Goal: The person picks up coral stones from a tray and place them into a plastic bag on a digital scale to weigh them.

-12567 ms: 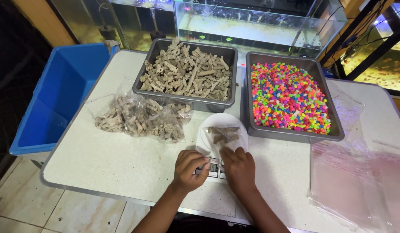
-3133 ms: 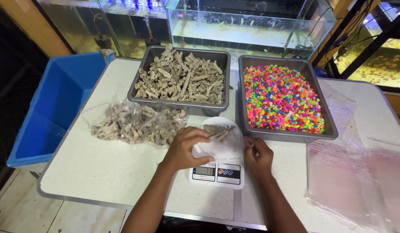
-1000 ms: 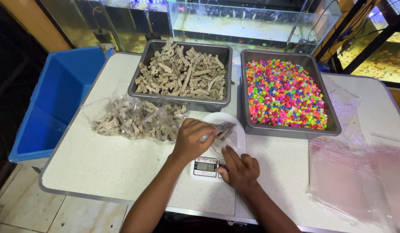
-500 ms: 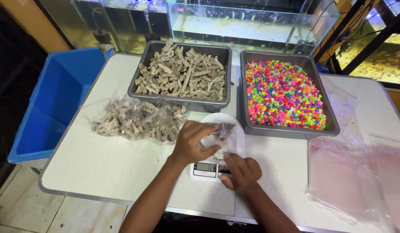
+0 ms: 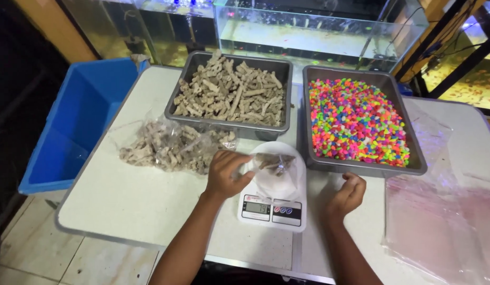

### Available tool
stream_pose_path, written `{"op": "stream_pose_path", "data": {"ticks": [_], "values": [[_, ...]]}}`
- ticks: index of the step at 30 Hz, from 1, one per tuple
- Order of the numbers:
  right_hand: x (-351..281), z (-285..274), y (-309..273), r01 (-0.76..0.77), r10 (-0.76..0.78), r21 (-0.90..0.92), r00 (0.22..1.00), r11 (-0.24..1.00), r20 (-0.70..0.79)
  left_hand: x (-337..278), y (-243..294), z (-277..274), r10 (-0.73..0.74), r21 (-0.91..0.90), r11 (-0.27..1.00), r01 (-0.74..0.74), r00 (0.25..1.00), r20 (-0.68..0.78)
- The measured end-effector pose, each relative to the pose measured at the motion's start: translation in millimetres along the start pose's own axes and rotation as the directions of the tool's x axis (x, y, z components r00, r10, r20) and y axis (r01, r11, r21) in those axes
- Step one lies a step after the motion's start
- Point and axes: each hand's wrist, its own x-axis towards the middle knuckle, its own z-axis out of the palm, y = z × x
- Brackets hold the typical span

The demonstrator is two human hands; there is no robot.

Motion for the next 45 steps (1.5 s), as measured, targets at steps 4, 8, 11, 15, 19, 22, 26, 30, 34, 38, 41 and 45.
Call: {"op": "stream_pose_path", "data": {"ticks": [4,8,11,15,19,22,26,30,34,38,41,45], "values": [[-5,9,-15,-0.279,0.283,0.103,0.959,0.955,-0.026,-1,-1,2,-0.027,-0.025,0.999,0.028,0.999,0.029],[-8,12,-21,-0.336,0.335,0.074,0.942,0.939,0.023,-20,-20,16,-0.102,-0.045,0.993,0.105,0.993,0.06],[-10,13,-8,-0.329,0.326,0.094,0.944,0.939,0.052,-14,-10,13,-0.148,-0.068,0.986,0.152,0.987,0.067],[-9,12,-10,-0.329,0.323,0.096,0.944,0.94,0.069,-29,-23,27,-0.201,-0.107,0.973,0.205,0.978,0.049],[-8,12,-8,-0.285,0.277,0.1,0.957,0.953,0.091,-33,-28,31,-0.23,-0.093,0.969,0.231,0.973,0.017],[-10,10,-8,-0.26,0.251,0.077,0.962,0.963,0.108,-32,-27,32,-0.237,-0.1,0.966,0.239,0.971,0.025],[-16,7,2,-0.191,0.191,-0.004,0.976,0.981,0.108,-32,-25,33,-0.224,-0.084,0.971,0.224,0.974,0.012],[15,12,-28,0.191,-0.185,-0.042,0.976,0.981,0.115,-22,-13,26,-0.206,-0.106,0.973,0.206,0.978,0.01],[63,58,-43,0.461,-0.464,0.088,0.83,0.883,0.308,-25,-17,30,-0.174,-0.029,0.984,0.174,0.985,-0.016],[112,127,-54,0.763,-0.667,0.065,0.516,0.643,0.538,-40,-35,43,-0.164,0.019,0.986,0.165,0.985,-0.047],[123,178,-47,0.892,-0.61,-0.124,0.394,0.435,0.687,-27,-24,42,-0.158,0.03,0.987,0.161,0.985,-0.075],[126,219,-34,0.892,-0.496,-0.078,0.319,0.446,0.807,-15,-17,39,-0.146,0.03,0.988,0.149,0.985,-0.093]]}}
